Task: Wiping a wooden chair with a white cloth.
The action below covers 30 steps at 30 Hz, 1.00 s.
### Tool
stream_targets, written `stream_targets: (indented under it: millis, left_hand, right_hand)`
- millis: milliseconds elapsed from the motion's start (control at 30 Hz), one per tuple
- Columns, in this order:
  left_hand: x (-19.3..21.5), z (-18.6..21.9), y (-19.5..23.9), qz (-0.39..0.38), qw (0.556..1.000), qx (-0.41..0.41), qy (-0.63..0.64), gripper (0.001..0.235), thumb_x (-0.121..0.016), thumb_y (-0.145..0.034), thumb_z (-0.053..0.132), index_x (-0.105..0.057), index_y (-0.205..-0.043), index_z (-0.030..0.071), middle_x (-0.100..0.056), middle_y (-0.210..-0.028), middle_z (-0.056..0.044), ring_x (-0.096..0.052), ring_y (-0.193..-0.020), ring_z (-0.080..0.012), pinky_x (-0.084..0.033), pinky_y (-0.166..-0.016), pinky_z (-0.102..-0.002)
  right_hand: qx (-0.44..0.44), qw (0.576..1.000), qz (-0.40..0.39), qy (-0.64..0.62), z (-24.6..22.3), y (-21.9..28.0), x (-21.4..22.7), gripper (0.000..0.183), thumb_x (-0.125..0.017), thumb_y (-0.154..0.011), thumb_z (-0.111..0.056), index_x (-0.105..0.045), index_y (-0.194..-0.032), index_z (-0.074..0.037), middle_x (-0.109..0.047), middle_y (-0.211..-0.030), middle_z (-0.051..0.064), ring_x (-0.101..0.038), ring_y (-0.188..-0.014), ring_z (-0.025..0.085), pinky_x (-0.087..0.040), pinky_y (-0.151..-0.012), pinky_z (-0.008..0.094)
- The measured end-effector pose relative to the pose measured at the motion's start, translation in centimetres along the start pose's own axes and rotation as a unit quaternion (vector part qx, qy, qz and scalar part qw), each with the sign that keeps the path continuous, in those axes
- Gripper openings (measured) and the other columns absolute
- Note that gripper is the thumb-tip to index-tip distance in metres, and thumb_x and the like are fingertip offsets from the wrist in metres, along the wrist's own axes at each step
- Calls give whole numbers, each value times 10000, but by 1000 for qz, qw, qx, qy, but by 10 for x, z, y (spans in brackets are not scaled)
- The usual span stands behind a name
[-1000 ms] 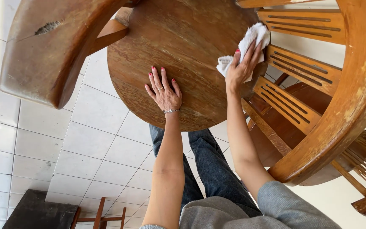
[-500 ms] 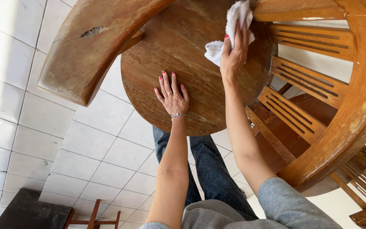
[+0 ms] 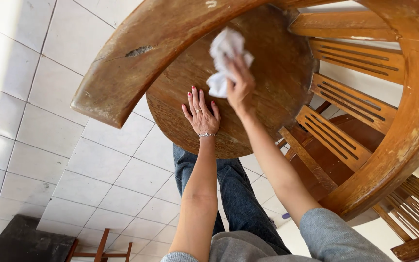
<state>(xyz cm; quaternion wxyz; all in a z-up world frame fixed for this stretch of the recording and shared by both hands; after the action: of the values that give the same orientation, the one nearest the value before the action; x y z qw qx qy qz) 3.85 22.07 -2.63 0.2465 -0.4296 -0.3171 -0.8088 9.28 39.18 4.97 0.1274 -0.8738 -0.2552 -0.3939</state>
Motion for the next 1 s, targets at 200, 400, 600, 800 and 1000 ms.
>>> stream_targets:
  millis: [200, 400, 600, 800, 1000]
  left_hand:
    - [7, 1, 4, 28, 1000, 1, 0, 580, -565, -1005, 328, -424, -1530, 126, -343, -1652, -34, -290, -1543, -218, -104, -1276, -513]
    - [-4, -5, 5, -29, 999, 11, 6, 638, -571, -960, 384, -414, -1503, 89, -357, -1605, -54, -288, -1521, -243, -93, -1248, -537]
    - [-1, -3, 8, 18, 1000, 1, 18, 575, -555, -1011, 337, -417, -1526, 121, -339, -1652, -42, -304, -1538, -218, -105, -1275, -509]
    - [4, 0, 6, 27, 999, -9, 26, 575, -562, -1014, 328, -415, -1536, 135, -340, -1651, -36, -316, -1532, -212, -108, -1271, -508]
    - [-17, -15, 14, -24, 994, -21, 105, 666, -574, -944, 359, -392, -1468, -9, -358, -1579, -187, -290, -1496, -319, -99, -1226, -544]
  right_hand:
    - [-73, 980, 83, 168, 85, -37, -23, 690, -681, -1042, -117, -320, -1608, -278, -237, -1701, 28, -306, -1572, 319, -429, -1230, 479]
    - [98, 983, -60, 145, -8, 11, -112, 669, -652, -954, 45, -532, -1484, -346, -329, -1663, -57, -327, -1572, 209, -330, -1302, 531]
    - [-77, 996, 7, 35, 48, -21, -63, 408, -570, -1082, -243, -536, -1483, -175, -424, -1609, 114, -325, -1538, 340, -261, -1302, 531]
    - [-29, 976, 42, 213, 52, -30, -97, 566, -601, -971, -391, -558, -1342, 33, -530, -1420, 270, -452, -1359, 427, -301, -1165, 579]
    - [78, 991, -105, 1, -37, 20, -119, 255, -660, -996, -232, -704, -1092, 0, -692, -1155, 188, -648, -1144, 365, -479, -1083, 518]
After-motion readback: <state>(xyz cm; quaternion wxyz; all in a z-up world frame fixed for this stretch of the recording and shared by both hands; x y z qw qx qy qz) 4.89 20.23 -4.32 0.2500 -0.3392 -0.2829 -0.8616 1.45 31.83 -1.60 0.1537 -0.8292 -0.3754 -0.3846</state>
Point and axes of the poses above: each hand's wrist, its own y-axis away from the middle knuckle, its own x-axis out of the back of the hand, z = x × y, the point moved 10 cm from there along -y, towards the middle knuckle
